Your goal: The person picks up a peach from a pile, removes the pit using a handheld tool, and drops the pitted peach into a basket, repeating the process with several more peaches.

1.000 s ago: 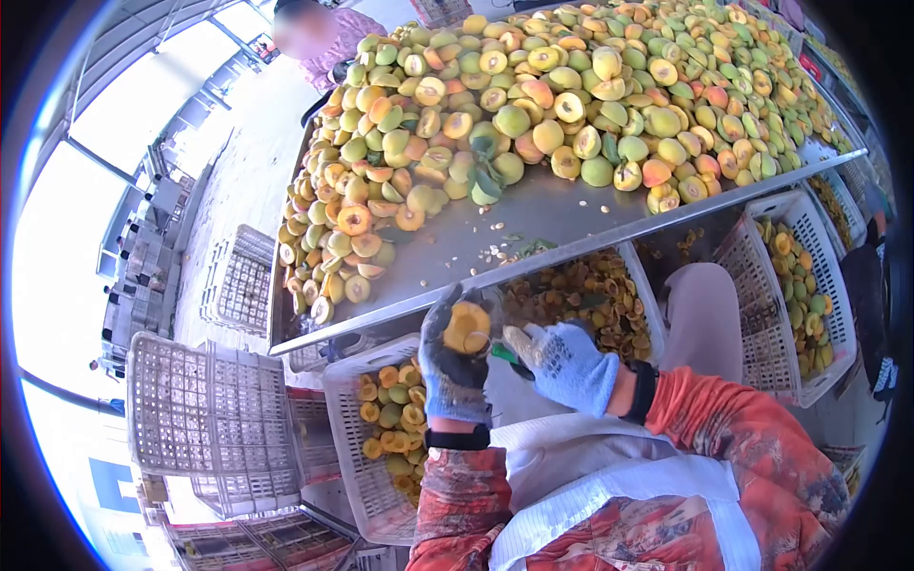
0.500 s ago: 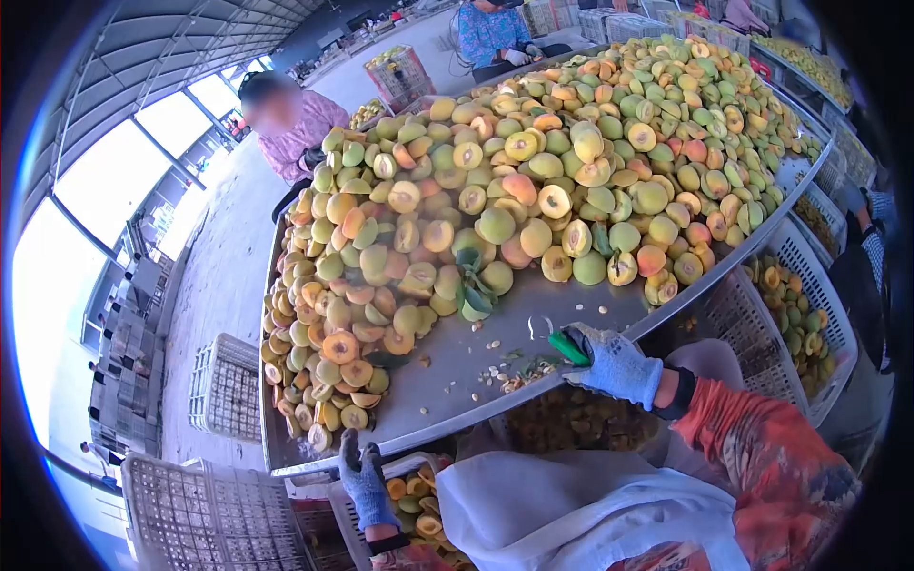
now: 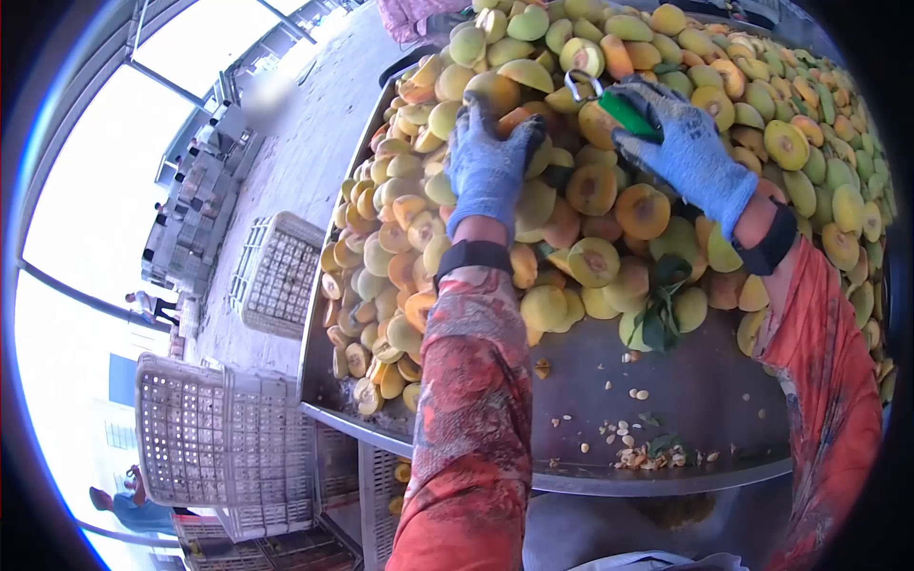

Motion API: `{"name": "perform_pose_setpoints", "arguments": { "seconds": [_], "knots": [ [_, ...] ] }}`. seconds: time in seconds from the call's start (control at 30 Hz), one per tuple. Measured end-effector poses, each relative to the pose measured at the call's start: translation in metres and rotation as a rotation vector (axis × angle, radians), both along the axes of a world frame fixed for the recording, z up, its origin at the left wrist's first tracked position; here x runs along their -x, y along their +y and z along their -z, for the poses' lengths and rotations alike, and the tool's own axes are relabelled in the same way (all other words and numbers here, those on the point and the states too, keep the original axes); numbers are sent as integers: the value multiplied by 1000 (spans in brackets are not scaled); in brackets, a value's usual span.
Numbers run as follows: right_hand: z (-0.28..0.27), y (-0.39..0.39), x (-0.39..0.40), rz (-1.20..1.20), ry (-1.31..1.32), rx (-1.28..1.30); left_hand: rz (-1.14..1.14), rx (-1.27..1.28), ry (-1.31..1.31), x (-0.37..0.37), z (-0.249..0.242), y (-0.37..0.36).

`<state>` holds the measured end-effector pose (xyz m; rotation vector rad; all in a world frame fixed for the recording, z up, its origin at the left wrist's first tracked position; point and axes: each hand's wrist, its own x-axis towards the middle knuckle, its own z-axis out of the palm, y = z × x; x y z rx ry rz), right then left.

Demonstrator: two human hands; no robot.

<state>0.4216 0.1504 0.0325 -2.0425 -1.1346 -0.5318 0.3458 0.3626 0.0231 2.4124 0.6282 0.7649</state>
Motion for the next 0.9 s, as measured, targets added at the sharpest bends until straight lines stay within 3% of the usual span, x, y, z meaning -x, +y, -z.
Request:
{"name": "perform_pose_setpoints", "arguments": {
  "seconds": [0.03, 0.07, 0.1, 0.2, 0.3, 0.37, 0.43, 0.5, 0.57, 0.63, 0.7, 0.83, 0.9],
  "knots": [
    [4, 15, -18, 40, -69, 18, 17, 4, -188, -7, 19, 5],
    [10, 28, -34, 87, 127, 70, 11, -115, -148, -7, 23, 7],
    [25, 32, -37, 96, 3, 68, 22, -218, -110, -8, 29, 5],
    [31, 40, -36, 157, -62, 195, 186, -203, -218, 6, 38, 10],
    [33, 32, -21, 75, 365, 168, 219, -337, -227, 26, 52, -5],
    [45, 17, -9, 36, 493, 123, 246, -369, -120, 42, 52, -25],
    [67, 0, 0, -20, 394, 132, 253, -481, 74, 60, 48, -42],
    [52, -9, 38, 54, 490, 282, 327, -69, -11, 75, 62, -52],
    [68, -15, 56, 83, 354, 327, 320, -48, 8, 86, 82, -59],
    [65, -25, 83, 163, 383, 342, 331, 4, 120, 110, 82, -72],
    [88, -40, 103, 184, 183, 416, 222, -64, 211, 138, 100, -97],
    [65, -61, 134, 136, 420, 472, 175, -30, 254, 168, 99, -125],
    [71, -75, 134, 128, 423, 477, 141, -45, 428, 176, 85, -136]
  ]
}}
